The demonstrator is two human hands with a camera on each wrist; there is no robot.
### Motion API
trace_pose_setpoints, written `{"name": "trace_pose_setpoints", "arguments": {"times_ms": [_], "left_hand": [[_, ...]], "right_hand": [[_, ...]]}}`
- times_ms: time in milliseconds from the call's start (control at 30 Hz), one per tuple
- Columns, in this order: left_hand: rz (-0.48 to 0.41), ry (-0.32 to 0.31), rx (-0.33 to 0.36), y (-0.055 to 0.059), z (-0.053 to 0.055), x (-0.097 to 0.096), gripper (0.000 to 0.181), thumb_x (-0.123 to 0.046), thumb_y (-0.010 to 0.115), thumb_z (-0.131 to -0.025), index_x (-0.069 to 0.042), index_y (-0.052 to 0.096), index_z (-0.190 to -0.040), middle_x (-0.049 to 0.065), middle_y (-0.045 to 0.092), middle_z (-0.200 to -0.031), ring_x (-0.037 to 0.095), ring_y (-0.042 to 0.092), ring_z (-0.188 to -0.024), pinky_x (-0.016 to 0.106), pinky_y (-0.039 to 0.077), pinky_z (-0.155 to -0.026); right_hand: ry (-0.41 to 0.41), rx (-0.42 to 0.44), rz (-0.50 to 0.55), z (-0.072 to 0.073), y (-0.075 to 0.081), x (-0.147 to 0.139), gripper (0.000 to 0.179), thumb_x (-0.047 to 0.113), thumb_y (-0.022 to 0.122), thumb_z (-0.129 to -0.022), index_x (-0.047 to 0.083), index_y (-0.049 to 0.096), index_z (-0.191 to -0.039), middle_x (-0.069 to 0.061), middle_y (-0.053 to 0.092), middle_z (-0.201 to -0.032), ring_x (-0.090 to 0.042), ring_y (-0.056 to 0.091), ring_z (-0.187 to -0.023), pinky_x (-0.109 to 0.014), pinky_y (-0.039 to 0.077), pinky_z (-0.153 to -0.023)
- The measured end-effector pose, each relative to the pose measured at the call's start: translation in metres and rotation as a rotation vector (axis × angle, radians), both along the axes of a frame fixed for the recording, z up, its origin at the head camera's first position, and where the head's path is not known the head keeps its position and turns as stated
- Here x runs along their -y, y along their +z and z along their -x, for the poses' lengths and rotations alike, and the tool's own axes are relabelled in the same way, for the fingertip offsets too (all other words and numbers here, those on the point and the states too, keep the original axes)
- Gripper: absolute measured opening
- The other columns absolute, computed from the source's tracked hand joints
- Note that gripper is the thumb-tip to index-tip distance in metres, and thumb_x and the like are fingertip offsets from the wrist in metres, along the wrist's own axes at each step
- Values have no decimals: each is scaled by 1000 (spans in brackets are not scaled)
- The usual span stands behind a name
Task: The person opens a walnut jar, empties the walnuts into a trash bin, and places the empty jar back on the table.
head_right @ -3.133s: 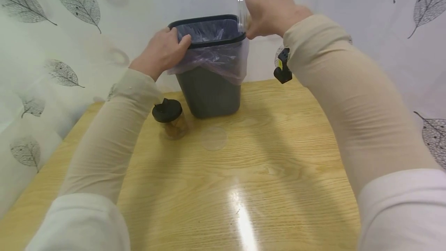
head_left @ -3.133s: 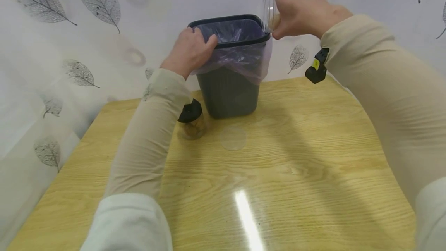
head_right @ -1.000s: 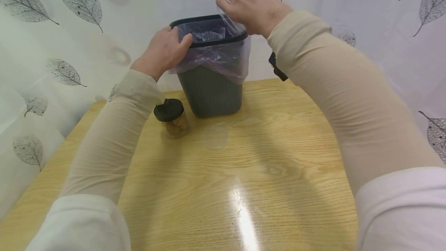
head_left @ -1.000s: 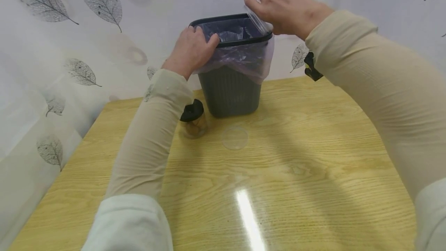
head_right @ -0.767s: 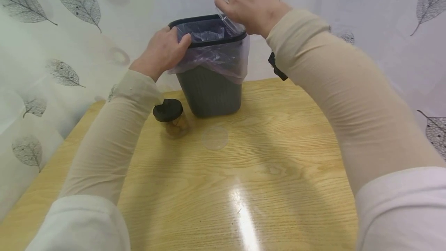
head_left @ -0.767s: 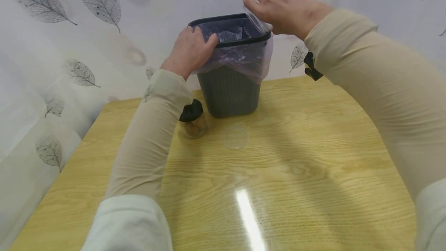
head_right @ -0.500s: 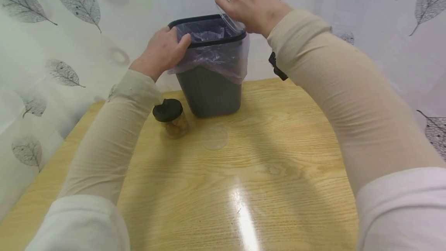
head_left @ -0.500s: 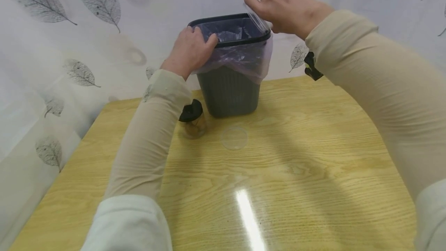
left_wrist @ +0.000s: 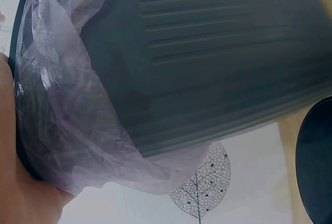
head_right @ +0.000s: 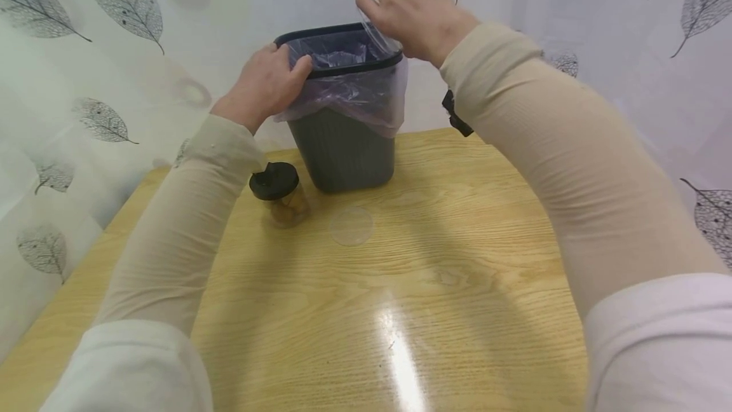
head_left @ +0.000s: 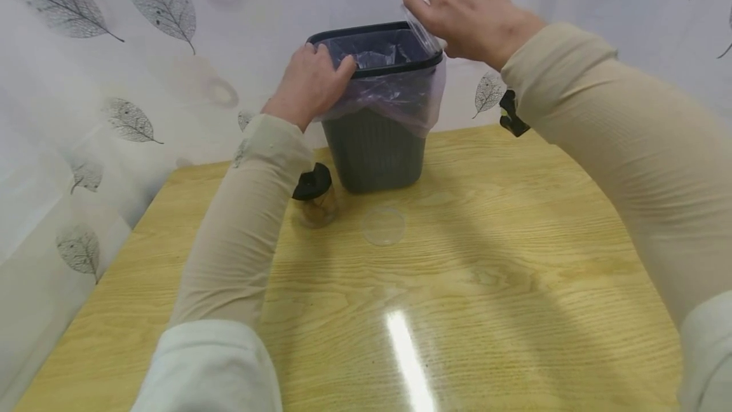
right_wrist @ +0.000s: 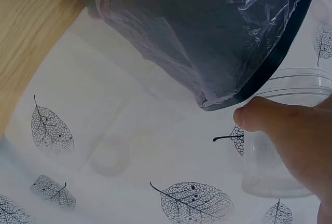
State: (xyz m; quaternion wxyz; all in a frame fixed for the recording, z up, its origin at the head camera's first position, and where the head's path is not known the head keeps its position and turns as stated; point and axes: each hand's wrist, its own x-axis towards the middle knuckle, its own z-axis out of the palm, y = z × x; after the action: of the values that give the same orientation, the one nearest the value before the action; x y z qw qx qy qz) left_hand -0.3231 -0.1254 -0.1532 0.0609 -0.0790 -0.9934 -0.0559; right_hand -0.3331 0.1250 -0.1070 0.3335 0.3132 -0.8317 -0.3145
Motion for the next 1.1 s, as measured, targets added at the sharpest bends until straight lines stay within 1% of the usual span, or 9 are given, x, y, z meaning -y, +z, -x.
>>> {"name": "trace_pose_setpoints", "arguments": {"times_ms": [100, 200, 367, 500, 600, 667, 800, 933, 1100], "left_hand": [[1, 1, -2, -1, 1, 0, 85, -55, 5, -100, 9, 13, -155, 26, 20, -161, 35, 25, -147, 44, 18, -124], [2, -3, -11, -1, 2, 0, 85, -54, 5, -100, 10, 16, -154, 26, 24, -159, 35, 29, -144, 45, 20, -123], [-11, -1, -10, 0, 2, 0, 85, -55, 6, -100, 9, 14, -155, 25, 21, -160, 35, 27, -145, 44, 19, -123], [-23, -1, -16, -1, 2, 0, 84, -54, 7, -100, 10, 22, -152, 26, 30, -154, 36, 33, -139, 46, 24, -121], [-25, 1, -18, -1, 2, -1, 84, -54, 8, -100, 10, 22, -152, 26, 30, -154, 36, 33, -140, 46, 24, -121], [-23, 2, -18, -2, 2, -1, 84, -54, 8, -100, 9, 17, -154, 26, 26, -157, 36, 29, -144, 45, 21, -122], [-17, 4, -16, -2, 2, -1, 84, -55, 7, -99, 8, 12, -155, 25, 18, -162, 35, 22, -149, 44, 16, -125], [-11, 5, -11, -2, 2, -1, 84, -55, 6, -100, 7, 7, -156, 24, 11, -164, 35, 15, -152, 43, 13, -126], [-16, 2, -23, -2, 2, 0, 83, -55, 7, -100, 7, 9, -156, 24, 13, -164, 35, 16, -152, 43, 13, -126]], "right_hand": [[-20, 15, 32, 1, -2, -1, 88, 15, 81, -74, -6, 31, -143, -32, 46, -131, -46, 42, -124, -54, 31, -113], [-17, 40, 83, 2, -2, -4, 88, 18, 81, -76, -6, 30, -144, -32, 45, -132, -46, 41, -123, -54, 31, -112], [-15, 67, 182, 2, -4, -6, 90, 19, 80, -77, -6, 28, -146, -32, 44, -135, -46, 40, -126, -53, 26, -116], [-12, 79, 253, 2, -7, -10, 90, 16, 79, -77, -6, 28, -148, -32, 44, -137, -45, 39, -128, -52, 24, -118], [15, 132, 351, 3, -9, -16, 89, 17, 79, -76, -6, 29, -146, -31, 44, -134, -46, 38, -126, -54, 24, -116], [21, 184, 436, 2, -10, -20, 89, 19, 78, -75, -6, 29, -145, -31, 43, -134, -47, 37, -126, -56, 24, -115], [-10, 269, 597, 2, -14, -30, 94, 24, 78, -77, -4, 24, -148, -29, 38, -140, -48, 34, -132, -57, 23, -116], [-13, 328, 750, 1, -20, -38, 98, 29, 79, -79, -1, 21, -152, -26, 34, -150, -44, 31, -139, -56, 21, -120], [-3, 401, 918, -1, -28, -44, 101, 31, 79, -79, 4, 19, -155, -20, 30, -156, -38, 30, -143, -52, 22, -121]]}}
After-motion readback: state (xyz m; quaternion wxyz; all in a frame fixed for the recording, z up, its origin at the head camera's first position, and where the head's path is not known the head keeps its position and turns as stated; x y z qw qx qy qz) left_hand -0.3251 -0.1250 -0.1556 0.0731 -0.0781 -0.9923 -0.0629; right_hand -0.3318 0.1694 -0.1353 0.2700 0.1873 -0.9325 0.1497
